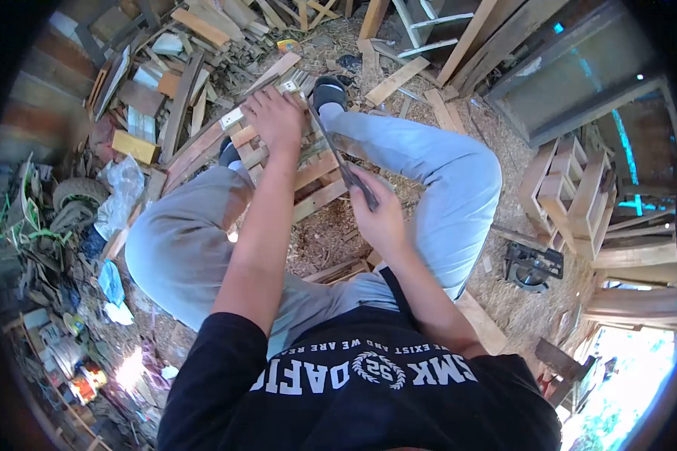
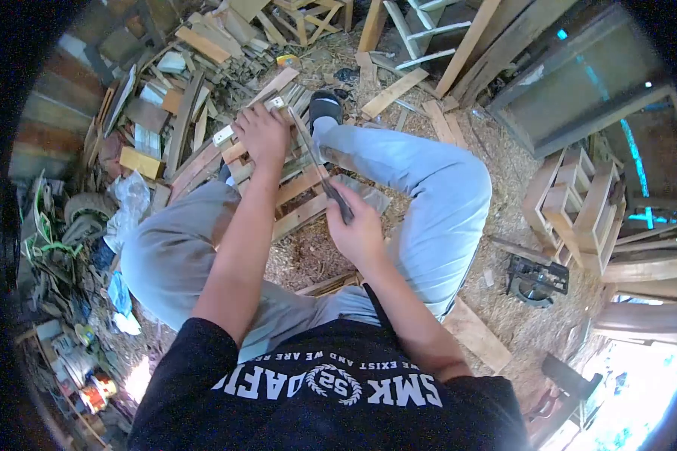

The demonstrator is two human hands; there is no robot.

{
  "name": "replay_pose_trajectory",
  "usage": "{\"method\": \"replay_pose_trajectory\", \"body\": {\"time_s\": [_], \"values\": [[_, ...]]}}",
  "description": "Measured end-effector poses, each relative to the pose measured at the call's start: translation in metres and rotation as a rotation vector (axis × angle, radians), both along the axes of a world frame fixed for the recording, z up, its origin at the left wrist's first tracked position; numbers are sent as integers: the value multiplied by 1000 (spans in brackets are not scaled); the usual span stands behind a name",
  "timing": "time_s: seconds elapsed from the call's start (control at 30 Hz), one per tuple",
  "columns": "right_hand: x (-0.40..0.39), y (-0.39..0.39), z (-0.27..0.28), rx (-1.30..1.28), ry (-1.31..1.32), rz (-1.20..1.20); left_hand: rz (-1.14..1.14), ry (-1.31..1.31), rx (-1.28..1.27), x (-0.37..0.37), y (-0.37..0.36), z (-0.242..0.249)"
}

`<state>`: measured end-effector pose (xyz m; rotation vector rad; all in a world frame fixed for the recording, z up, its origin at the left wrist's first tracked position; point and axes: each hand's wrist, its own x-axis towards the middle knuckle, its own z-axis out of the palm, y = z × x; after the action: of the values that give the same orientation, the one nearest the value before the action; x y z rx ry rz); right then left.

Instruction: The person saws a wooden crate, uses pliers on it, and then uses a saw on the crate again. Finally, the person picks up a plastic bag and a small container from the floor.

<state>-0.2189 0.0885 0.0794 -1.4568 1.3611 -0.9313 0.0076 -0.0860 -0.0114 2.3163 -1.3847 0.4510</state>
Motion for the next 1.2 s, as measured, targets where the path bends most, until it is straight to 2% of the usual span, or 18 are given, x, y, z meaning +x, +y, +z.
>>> {"method": "replay_pose_trajectory", "body": {"time_s": [0.07,0.17,0.23,0.37,0.5,0.57,0.67,0.7,0.73,0.8,0.87,0.93,0.97,1.03,1.13,1.2], "values": [[1,-5,-3,-3,-24,23,14,-2,11,3,4,3],[-25,20,9,-163,92,53,23,37,74,0,4,10],[-36,29,23,147,-12,16,48,34,53,2,-1,7],[3,-16,10,65,52,61,36,27,24,2,0,1],[-20,11,7,-5,32,96,48,35,-14,-1,5,10],[-36,27,25,244,33,34,57,41,0,-2,7,15],[-11,4,15,207,-34,21,64,97,33,-1,5,13],[-8,-11,-2,104,110,68,86,81,36,-1,4,9],[-11,-8,0,111,128,97,115,97,44,-4,7,10],[-14,4,7,203,-4,26,91,112,26,-2,8,16],[-29,26,13,201,7,45,133,115,0,1,5,14],[-30,37,30,402,-11,-49,96,139,9,0,5,10],[-25,24,19,408,-2,-43,106,128,5,-1,3,8],[-8,-9,-9,84,69,61,108,136,-10,-2,2,7],[-3,6,10,196,-47,11,97,166,-24,-3,3,7],[-22,35,22,244,-65,-1,76,218,83,-1,2,9]]}}
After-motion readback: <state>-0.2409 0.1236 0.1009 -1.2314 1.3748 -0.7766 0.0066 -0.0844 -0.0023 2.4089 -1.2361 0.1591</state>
